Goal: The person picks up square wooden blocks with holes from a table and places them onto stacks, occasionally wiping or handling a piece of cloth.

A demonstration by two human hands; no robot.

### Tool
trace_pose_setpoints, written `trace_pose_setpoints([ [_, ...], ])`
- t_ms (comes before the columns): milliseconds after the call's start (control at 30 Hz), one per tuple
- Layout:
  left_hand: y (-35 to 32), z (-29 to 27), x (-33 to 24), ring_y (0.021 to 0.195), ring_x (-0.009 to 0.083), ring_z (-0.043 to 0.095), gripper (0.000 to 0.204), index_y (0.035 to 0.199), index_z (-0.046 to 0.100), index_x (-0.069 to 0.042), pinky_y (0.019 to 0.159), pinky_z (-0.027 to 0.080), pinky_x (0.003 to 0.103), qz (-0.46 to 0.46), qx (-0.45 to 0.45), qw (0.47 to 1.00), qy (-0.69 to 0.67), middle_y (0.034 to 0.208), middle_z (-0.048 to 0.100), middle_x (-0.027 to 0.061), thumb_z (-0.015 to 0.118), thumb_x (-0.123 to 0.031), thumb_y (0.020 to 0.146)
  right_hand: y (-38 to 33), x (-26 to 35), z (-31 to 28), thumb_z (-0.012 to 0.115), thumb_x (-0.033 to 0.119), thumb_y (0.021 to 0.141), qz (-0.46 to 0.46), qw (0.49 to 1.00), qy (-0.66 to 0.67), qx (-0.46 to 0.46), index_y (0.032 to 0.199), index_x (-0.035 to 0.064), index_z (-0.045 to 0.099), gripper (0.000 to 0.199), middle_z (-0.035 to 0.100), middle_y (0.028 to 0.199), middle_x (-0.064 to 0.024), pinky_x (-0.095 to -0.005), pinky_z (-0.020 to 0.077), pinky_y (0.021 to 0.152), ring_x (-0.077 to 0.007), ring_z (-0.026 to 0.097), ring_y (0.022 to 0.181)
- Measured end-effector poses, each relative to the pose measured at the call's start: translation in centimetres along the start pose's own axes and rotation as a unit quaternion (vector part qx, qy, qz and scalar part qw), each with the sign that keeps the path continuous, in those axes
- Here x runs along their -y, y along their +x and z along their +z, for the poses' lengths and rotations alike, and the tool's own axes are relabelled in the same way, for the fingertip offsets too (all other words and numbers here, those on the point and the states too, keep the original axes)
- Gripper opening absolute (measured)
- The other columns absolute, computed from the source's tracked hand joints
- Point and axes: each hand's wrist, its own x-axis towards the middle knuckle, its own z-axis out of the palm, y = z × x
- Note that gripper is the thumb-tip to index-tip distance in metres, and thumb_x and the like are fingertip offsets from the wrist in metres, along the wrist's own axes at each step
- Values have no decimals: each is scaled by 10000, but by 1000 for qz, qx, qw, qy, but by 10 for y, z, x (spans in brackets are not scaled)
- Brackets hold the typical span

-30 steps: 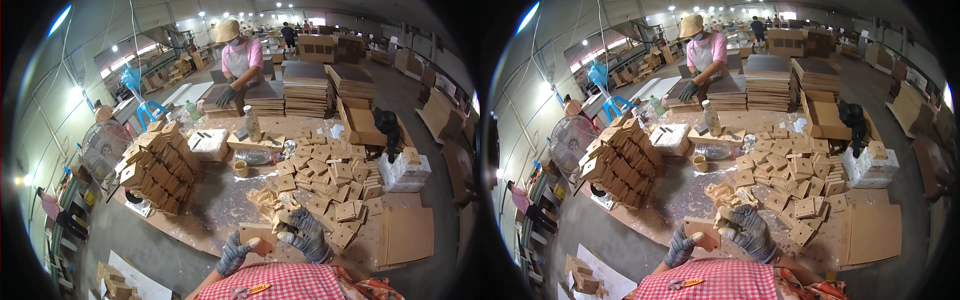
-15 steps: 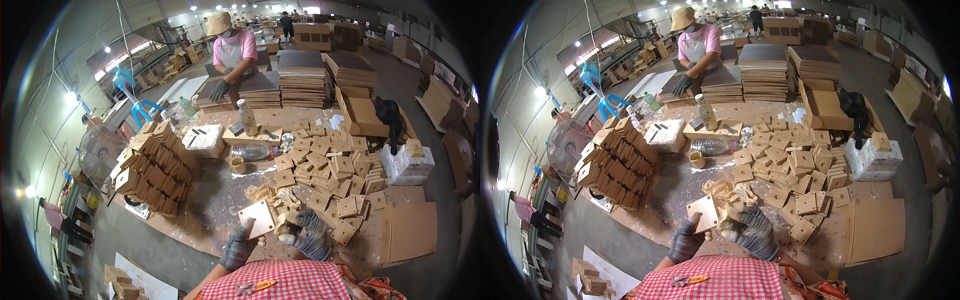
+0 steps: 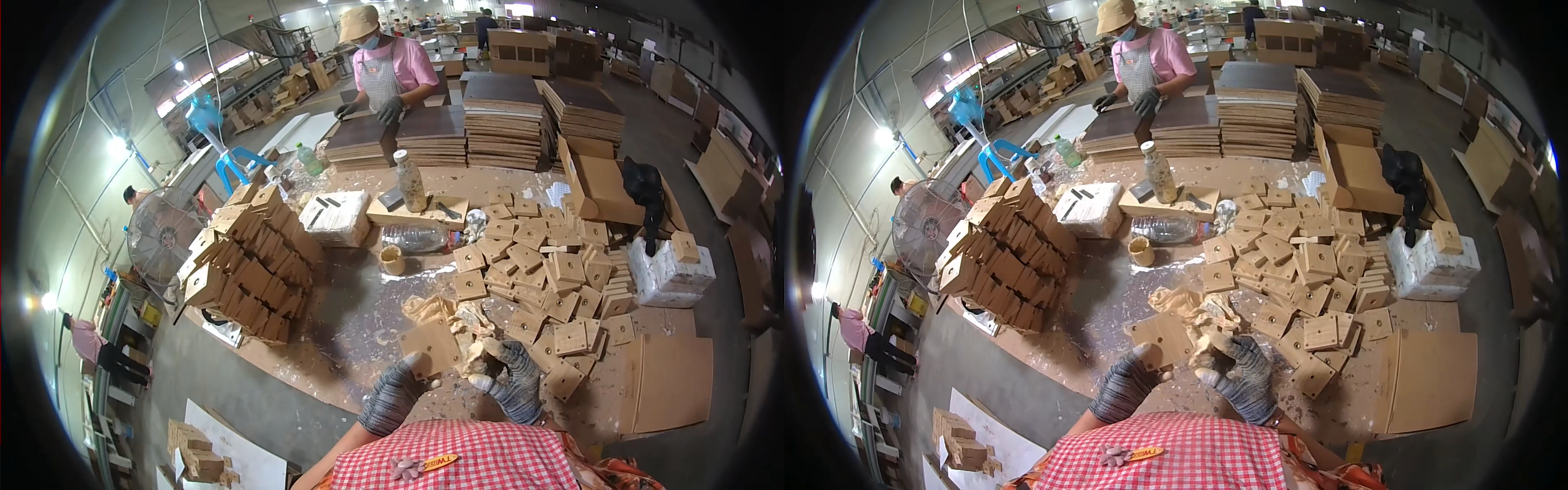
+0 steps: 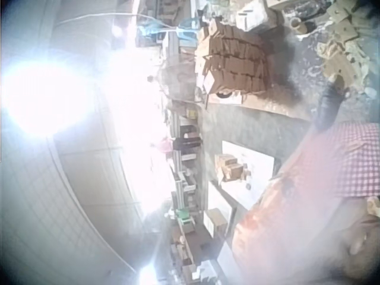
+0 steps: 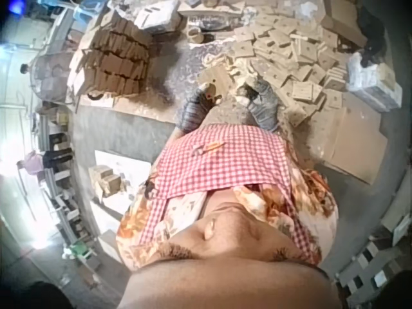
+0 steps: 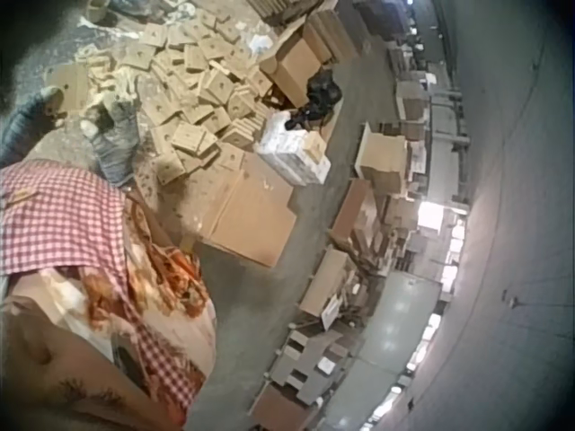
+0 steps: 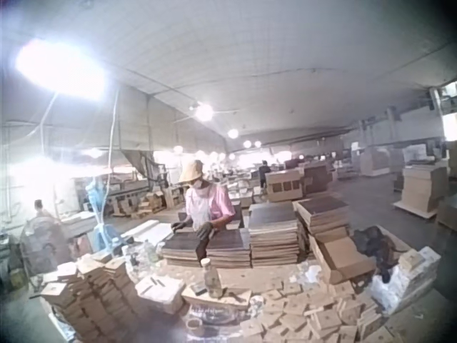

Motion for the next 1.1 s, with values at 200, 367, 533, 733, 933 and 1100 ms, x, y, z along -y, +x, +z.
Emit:
trace_pose_setpoints([
  [200, -7, 14, 1, 1099, 305, 573, 522, 1249, 500, 21, 917, 459, 405, -77, 35, 996, 24, 1187, 589, 176, 681, -258, 846, -2, -5, 12, 778, 107, 739, 74, 996, 55, -8, 1082, 2, 631, 388, 628, 1030, -91, -294, 524, 783, -193, 624, 922],
  [367, -8, 27, -1, 1054, 247, 582, 463, 1214, 533, -19, 935, 431, 394, -71, 29, 997, 12, 1162, 609, 113, 682, -255, 844, 3, -9, 9, 745, 77, 765, -68, 983, -130, 114, 1047, 24, 652, 301, 654, 1085, -88, -294, 512, 828, -168, 625, 965],
  [533, -2, 20, 3, 1015, 175, 579, 384, 1166, 556, -52, 931, 427, 334, -66, -42, 997, 30, 1100, 627, 31, 670, -251, 858, -2, 4, 19, 689, 115, 804, -189, 945, -139, 228, 1036, 44, 679, 243, 643, 1179, -43, -357, 454, 922, -205, 587, 1073],
  [733, 2, 15, 2, 1022, 210, 596, 430, 1229, 506, -31, 916, 477, 380, -22, 55, 998, 9, 1114, 617, 94, 640, -254, 887, 4, 4, 12, 702, 174, 778, -131, 967, -170, 135, 1013, 68, 693, 259, 670, 1021, -46, -356, 461, 866, -233, 577, 959],
  [933, 0, 13, 0, 817, 283, 657, 482, 1270, 440, 15, 693, 588, 330, -79, 24, 996, -33, 1019, 622, 214, 518, -338, 951, 26, 4, -4, 725, 133, 763, -34, 982, -180, 37, 974, 57, 679, 228, 642, 864, -30, -347, 470, 811, -204, 567, 877],
  [1100, 10, -12, -1, 518, 202, 569, 444, 1161, 496, -2, 452, 495, 261, -146, 2, 985, -91, 730, 604, 128, 450, -400, 970, 10, 8, 17, 755, 23, 724, 4, 999, 18, 38, 1101, 38, 606, 406, 611, 958, -72, -280, 518, 769, -188, 627, 923],
])
